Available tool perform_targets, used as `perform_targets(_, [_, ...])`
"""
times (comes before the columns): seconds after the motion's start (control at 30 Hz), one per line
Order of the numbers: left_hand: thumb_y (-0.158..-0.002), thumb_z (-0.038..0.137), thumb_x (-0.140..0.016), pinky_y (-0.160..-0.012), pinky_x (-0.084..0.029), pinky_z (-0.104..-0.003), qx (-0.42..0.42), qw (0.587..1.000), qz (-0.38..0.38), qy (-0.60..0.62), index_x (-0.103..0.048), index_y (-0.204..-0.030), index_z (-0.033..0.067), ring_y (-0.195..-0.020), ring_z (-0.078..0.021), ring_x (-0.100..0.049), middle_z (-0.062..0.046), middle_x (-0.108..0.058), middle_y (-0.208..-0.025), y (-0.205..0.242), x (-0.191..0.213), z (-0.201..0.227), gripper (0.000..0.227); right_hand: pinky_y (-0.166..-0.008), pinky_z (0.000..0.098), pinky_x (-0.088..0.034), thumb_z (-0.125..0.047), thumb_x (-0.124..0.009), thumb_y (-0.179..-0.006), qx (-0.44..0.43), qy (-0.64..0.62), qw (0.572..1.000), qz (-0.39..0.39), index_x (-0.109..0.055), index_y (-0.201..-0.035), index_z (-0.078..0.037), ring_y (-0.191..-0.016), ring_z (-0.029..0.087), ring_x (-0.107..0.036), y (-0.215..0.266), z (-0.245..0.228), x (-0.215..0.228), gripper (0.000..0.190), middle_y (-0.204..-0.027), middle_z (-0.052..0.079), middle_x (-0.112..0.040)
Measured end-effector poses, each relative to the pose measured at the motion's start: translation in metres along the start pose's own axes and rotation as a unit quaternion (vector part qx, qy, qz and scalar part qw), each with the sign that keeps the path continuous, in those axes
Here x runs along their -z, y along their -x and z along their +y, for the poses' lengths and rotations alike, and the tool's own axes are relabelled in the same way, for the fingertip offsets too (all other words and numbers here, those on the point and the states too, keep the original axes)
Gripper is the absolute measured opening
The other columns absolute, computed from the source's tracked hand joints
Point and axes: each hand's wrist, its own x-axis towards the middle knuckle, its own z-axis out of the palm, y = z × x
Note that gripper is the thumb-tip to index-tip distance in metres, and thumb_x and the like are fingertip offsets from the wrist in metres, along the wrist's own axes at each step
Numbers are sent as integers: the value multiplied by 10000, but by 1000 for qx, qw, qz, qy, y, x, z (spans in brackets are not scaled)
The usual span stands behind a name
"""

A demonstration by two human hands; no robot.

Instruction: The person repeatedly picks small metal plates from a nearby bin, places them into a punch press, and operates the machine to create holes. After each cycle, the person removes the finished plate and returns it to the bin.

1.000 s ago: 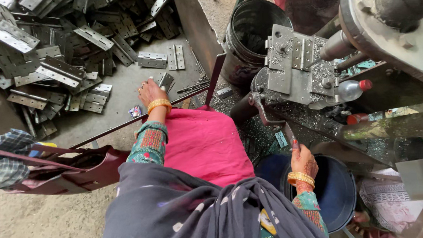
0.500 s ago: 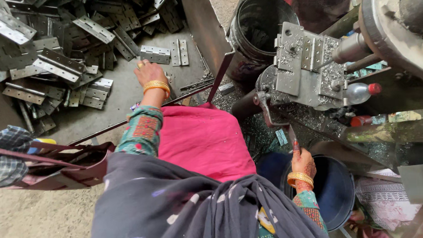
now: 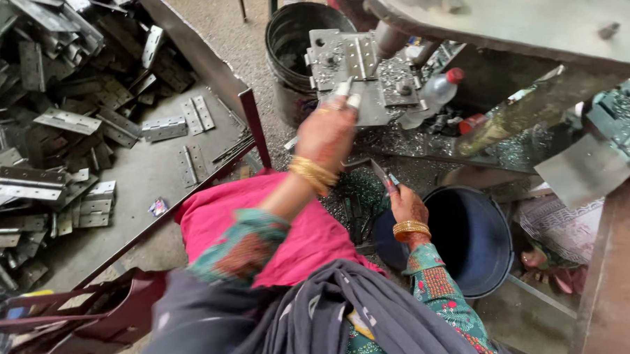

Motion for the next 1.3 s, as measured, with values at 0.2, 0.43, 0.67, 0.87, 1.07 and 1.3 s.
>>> perform_targets(0.2, [-960,207,-481,-1155,-372,-490,-145,959,80,-232,-655,-1256,-10,-1290,-373,-565,-219,-614,-1368,-23,-111,37,406,-826,586,-500,-613,-403,-1020,39,28,997,-55,-663,-1138,-148,-1033,480,-641,-2,-18,41,545,-1066,228,-702])
perform_targets(0.43, [-978,183,-438,-1219,-215,-500,-62,962,1,-265,-697,-1188,-18,-1407,-349,-485,-224,-563,-1442,-61,-106,15,389,-853,608,-495,-703,-309,-1022,56,73,995,-48,-695,-1010,-90,-1014,478,-663,-30,-29,61,725,-1027,248,-723])
perform_targets(0.67, [-943,174,-421,-1200,-221,-476,-68,959,29,-274,-655,-1279,-46,-1378,-335,-502,-213,-580,-1419,-64,-116,15,465,-840,567,-522,-813,-336,-910,-53,-29,996,-68,-744,-932,-70,-997,483,-682,-13,6,-18,849,-974,251,-732])
perform_targets(0.87, [-914,166,-399,-1182,-212,-490,-115,942,75,-308,-652,-1249,-30,-1389,-359,-466,-214,-546,-1432,-86,-118,0,463,-875,576,-507,-825,-255,-924,-43,-8,998,-54,-764,-955,-79,-1032,498,-668,-41,25,-4,904,-1003,264,-727])
perform_targets(1.07, [-1014,193,-392,-1246,-201,-499,-79,974,58,-205,-691,-1215,9,-1437,-341,-450,-214,-532,-1493,-87,-124,-1,405,-891,588,-503,-842,-251,-911,-77,-8,995,-62,-756,-983,-54,-1032,508,-674,-20,17,-29,939,-1013,282,-726])
perform_targets(1.3, [-966,207,-403,-1236,-140,-506,-90,952,8,-293,-688,-1233,42,-1473,-343,-366,-177,-521,-1495,-101,-125,-15,424,-883,600,-495,-808,-188,-928,-37,-5,997,-70,-773,-992,-72,-1032,512,-664,-33,19,2,943,-996,274,-729])
